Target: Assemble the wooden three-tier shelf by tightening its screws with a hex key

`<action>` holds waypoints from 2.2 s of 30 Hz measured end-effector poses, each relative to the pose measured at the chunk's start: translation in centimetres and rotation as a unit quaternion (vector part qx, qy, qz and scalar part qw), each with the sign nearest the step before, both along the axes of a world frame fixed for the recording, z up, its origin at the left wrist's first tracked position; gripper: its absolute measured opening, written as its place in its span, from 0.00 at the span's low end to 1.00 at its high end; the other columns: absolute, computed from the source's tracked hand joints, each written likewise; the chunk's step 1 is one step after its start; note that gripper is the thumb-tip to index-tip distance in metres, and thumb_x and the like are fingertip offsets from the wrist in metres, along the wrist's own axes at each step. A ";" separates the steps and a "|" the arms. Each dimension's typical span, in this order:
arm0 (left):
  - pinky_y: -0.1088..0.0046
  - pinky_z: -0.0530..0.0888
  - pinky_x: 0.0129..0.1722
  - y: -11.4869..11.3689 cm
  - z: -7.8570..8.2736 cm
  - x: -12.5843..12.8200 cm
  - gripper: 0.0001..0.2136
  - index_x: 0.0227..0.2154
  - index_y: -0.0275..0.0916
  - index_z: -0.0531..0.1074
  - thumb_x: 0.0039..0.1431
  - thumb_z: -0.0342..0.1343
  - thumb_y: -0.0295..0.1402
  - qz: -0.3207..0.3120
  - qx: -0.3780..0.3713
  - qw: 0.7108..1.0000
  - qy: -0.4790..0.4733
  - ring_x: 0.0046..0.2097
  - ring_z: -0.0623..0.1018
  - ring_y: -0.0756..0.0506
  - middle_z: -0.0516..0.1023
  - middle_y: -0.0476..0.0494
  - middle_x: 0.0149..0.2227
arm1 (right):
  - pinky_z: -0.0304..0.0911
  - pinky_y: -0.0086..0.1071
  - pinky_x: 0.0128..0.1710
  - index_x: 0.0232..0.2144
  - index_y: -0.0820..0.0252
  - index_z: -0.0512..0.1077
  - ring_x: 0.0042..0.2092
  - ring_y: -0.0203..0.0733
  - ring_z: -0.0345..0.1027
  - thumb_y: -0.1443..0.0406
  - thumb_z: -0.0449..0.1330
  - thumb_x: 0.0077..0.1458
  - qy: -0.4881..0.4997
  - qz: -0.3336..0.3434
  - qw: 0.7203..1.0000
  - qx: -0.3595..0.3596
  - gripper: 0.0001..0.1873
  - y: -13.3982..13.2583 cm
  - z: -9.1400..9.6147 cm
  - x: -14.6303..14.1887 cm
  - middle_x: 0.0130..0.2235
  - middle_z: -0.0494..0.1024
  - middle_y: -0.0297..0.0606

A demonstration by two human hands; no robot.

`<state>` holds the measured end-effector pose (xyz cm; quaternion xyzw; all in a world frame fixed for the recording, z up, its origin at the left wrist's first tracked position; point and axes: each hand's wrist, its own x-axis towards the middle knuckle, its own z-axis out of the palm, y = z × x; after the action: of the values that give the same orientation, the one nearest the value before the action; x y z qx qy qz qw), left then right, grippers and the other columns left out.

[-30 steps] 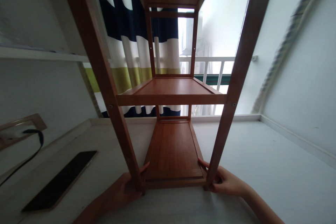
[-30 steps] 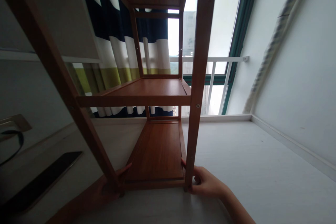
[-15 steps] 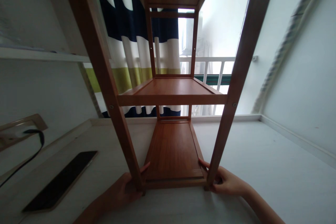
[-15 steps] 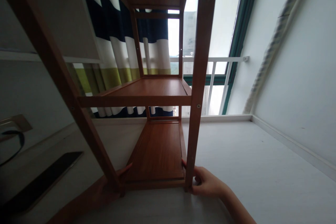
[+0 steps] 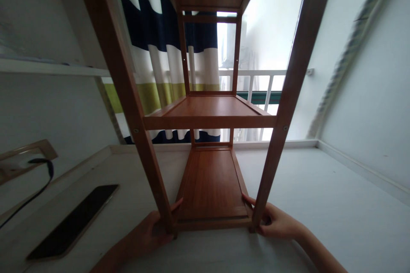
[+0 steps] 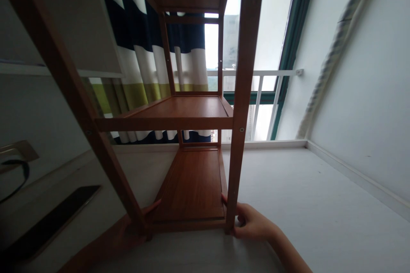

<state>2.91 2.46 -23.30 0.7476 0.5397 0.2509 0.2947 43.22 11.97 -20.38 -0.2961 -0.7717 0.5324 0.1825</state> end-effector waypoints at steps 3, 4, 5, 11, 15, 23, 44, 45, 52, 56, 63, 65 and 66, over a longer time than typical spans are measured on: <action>0.61 0.67 0.51 0.1 0.3 0.2 0.30 0.60 0.45 0.53 0.55 0.54 0.43 -0.005 -0.008 1.000 0.005 0.51 0.71 0.37 0.56 0.42 0.63 | 0.60 0.33 0.37 0.62 0.57 0.48 0.34 0.39 0.61 0.65 0.60 0.40 -0.003 -0.003 1.000 0.001 0.46 0.0 -0.1 0.0 0.38 0.71 0.36; 0.61 0.66 0.51 0.1 0.3 0.2 0.30 0.60 0.45 0.54 0.55 0.54 0.42 -0.007 -0.008 1.000 0.005 0.53 0.69 0.36 0.56 0.42 0.63 | 0.60 0.32 0.36 0.62 0.58 0.48 0.33 0.38 0.60 0.66 0.60 0.40 -0.005 -0.004 1.000 0.001 0.46 0.0 -0.1 0.0 0.37 0.71 0.36; 0.61 0.66 0.52 0.1 0.3 0.2 0.30 0.60 0.45 0.55 0.54 0.54 0.42 -0.008 -0.007 1.000 0.004 0.54 0.68 0.36 0.56 0.43 0.63 | 0.60 0.32 0.36 0.62 0.58 0.48 0.33 0.38 0.60 0.66 0.60 0.40 -0.007 -0.006 1.000 0.002 0.46 0.0 -0.1 0.0 0.37 0.70 0.36; 0.60 0.65 0.53 0.2 -0.2 -0.1 0.32 0.61 0.48 0.50 0.54 0.55 0.42 -0.001 0.003 1.000 0.010 0.54 0.68 0.36 0.55 0.45 0.63 | 0.57 0.31 0.33 0.62 0.58 0.48 0.32 0.36 0.56 0.68 0.59 0.40 -0.007 -0.007 1.000 0.001 0.46 0.0 -0.1 -0.1 0.35 0.69 0.35; 0.63 0.68 0.49 0.2 -0.2 -0.1 0.30 0.61 0.47 0.52 0.56 0.53 0.42 -0.006 -0.002 1.000 0.017 0.48 0.72 0.39 0.54 0.43 0.64 | 0.57 0.30 0.33 0.62 0.58 0.48 0.33 0.37 0.57 0.68 0.59 0.40 0.003 -0.002 1.000 -0.002 0.46 0.1 -0.3 0.0 0.35 0.69 0.35; 0.60 0.66 0.53 0.0 0.3 0.2 0.31 0.60 0.46 0.53 0.54 0.55 0.42 -0.005 0.000 1.000 0.016 0.56 0.66 0.33 0.54 0.43 0.63 | 0.57 0.31 0.33 0.62 0.59 0.48 0.32 0.36 0.56 0.68 0.59 0.41 0.003 -0.003 1.000 -0.008 0.45 0.0 -0.2 0.0 0.34 0.68 0.35; 0.62 0.68 0.49 0.0 0.4 0.3 0.33 0.62 0.45 0.49 0.56 0.53 0.43 -0.002 0.009 1.000 0.019 0.45 0.73 0.40 0.71 0.42 0.51 | 0.58 0.31 0.34 0.62 0.57 0.48 0.32 0.36 0.57 0.66 0.59 0.42 0.000 0.002 1.000 -0.009 0.45 0.0 -0.2 0.1 0.36 0.68 0.35; 0.62 0.68 0.49 -0.1 0.5 0.4 0.32 0.62 0.44 0.49 0.56 0.53 0.42 0.001 0.010 1.000 0.021 0.46 0.73 0.39 0.73 0.43 0.49 | 0.58 0.31 0.34 0.62 0.57 0.47 0.32 0.36 0.57 0.67 0.59 0.42 0.000 0.001 1.000 -0.009 0.45 0.0 -0.2 0.1 0.36 0.68 0.35; 0.59 0.65 0.53 0.0 0.0 0.0 0.32 0.61 0.47 0.51 0.54 0.55 0.41 0.004 0.009 1.000 0.023 0.54 0.67 0.34 0.59 0.45 0.62 | 0.60 0.33 0.37 0.62 0.55 0.48 0.33 0.38 0.60 0.66 0.59 0.42 0.003 0.000 1.000 -0.006 0.45 0.0 0.1 0.0 0.37 0.70 0.35; 0.61 0.66 0.53 0.0 0.2 0.0 0.32 0.61 0.48 0.49 0.55 0.55 0.41 0.001 0.006 1.000 0.024 0.52 0.69 0.36 0.58 0.46 0.62 | 0.61 0.33 0.36 0.62 0.54 0.48 0.34 0.39 0.62 0.65 0.61 0.42 0.006 0.002 1.000 -0.004 0.45 -0.1 0.3 0.1 0.39 0.71 0.36; 0.63 0.67 0.52 0.0 0.4 0.2 0.32 0.60 0.48 0.52 0.54 0.56 0.41 -0.002 0.010 1.000 0.001 0.51 0.71 0.37 0.60 0.45 0.61 | 0.60 0.33 0.37 0.62 0.54 0.48 0.35 0.39 0.61 0.66 0.62 0.41 0.000 -0.001 1.000 -0.001 0.46 0.0 -0.3 0.2 0.40 0.71 0.36; 0.63 0.66 0.52 0.0 0.3 0.0 0.31 0.60 0.48 0.54 0.54 0.55 0.42 -0.003 0.011 1.000 -0.005 0.53 0.69 0.36 0.58 0.45 0.62 | 0.60 0.33 0.37 0.62 0.56 0.47 0.35 0.38 0.61 0.67 0.62 0.41 -0.003 -0.003 1.000 0.000 0.47 0.1 -0.5 0.2 0.39 0.70 0.36; 0.63 0.66 0.53 0.0 0.1 -0.1 0.31 0.60 0.47 0.54 0.54 0.55 0.42 -0.005 0.012 1.000 -0.006 0.54 0.68 0.36 0.58 0.45 0.62 | 0.60 0.33 0.37 0.62 0.57 0.47 0.35 0.38 0.60 0.67 0.62 0.40 -0.005 -0.004 1.000 0.000 0.48 0.1 -0.6 0.2 0.39 0.70 0.36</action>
<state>2.86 2.49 -23.15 0.7521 0.5315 0.2603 0.2902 43.43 12.03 -20.96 -0.3019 -0.7711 0.5306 0.1808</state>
